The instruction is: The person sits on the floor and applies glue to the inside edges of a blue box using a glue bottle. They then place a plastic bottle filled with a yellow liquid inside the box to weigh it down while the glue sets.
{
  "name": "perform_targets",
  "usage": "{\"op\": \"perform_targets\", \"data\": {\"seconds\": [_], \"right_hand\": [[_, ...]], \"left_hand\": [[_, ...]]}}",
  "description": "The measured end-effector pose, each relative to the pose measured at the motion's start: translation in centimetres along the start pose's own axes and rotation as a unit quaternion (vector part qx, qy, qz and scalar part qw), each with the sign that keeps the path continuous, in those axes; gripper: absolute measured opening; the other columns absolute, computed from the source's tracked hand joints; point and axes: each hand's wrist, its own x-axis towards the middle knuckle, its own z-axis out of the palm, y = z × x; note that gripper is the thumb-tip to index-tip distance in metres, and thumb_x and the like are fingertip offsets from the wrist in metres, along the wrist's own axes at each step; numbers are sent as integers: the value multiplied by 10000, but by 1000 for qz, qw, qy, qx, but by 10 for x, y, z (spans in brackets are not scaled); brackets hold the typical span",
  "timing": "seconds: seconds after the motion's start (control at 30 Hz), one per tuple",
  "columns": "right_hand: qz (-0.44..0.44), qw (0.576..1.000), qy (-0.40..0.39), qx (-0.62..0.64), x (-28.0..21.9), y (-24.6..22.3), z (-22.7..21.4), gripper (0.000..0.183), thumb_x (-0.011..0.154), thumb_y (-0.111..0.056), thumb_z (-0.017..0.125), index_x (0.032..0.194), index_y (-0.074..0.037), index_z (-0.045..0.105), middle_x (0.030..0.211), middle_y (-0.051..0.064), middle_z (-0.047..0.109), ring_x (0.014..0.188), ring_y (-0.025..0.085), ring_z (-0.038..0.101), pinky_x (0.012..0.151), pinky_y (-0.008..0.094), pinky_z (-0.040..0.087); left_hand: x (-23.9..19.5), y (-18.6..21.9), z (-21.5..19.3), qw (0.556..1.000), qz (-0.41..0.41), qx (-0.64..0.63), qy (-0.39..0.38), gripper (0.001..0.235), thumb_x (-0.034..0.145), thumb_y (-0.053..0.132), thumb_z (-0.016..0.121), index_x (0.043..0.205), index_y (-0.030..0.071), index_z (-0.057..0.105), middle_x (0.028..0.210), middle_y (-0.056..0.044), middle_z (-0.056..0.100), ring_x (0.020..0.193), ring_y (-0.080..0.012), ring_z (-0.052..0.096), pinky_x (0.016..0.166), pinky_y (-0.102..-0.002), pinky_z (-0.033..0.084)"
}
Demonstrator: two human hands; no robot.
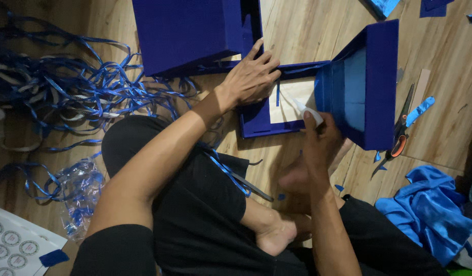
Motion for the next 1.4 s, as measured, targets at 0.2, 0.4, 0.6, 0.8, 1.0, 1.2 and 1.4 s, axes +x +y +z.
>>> {"op": "perform_targets", "data": {"seconds": [0.2,0.4,0.6,0.8,1.0,1.2,1.4], "right_hand": [[-1,1000,-3,13,2,1,2,285,1040,-391,696,1028,-109,736,770,38,740,677,143,705,666,306,491],[11,1000,-15,23,2,3,2,246,1056,-366,692,1049,-122,721,752,33,723,653,134,685,678,307,490],[27,999,18,29,1,11,-7,193,1037,-292,690,1057,-104,725,979,70,752,934,188,669,835,347,502],[41,989,-79,116,-6,0,-30,340,1075,-340,581,1270,-71,654,1185,79,681,1130,199,628,1000,344,474],[146,878,-89,447,0,-14,-3,581,1053,28,558,1570,-186,401,1251,211,599,1120,232,652,891,371,626],[22,905,-220,364,53,19,26,356,797,111,686,1036,-123,565,997,57,576,970,128,629,835,346,686],[-75,980,-169,69,100,17,39,361,720,-35,753,852,-190,455,795,-57,458,727,101,416,679,305,361]], "left_hand": [[-1,1,-1,1000,-5,-11,3,249,1021,261,528,1073,127,732,1122,-113,639,1227,-359,593,1277,-664,198],[-1,1,-2,1000,0,-12,3,247,1038,271,505,1060,125,704,1112,-114,628,1198,-366,591,1275,-674,201],[-1,0,-1,1000,2,-14,4,240,949,312,593,1065,137,709,1113,-105,622,1162,-356,597,1251,-685,231],[-1,1,-4,1000,-3,-13,16,205,955,293,592,1043,146,705,1103,-100,624,1186,-344,599,1262,-668,219],[0,0,-3,1000,-2,-12,8,230,1018,270,496,1070,152,687,1120,-100,619,1189,-342,598,1265,-670,207],[3,0,-7,999,-9,0,38,190,988,272,584,1058,170,728,1134,-97,633,1228,-339,598,1251,-667,253],[3,2,-14,1000,-5,-5,30,135,956,262,595,979,171,692,1060,-86,629,1116,-317,608,1215,-648,298]]}}
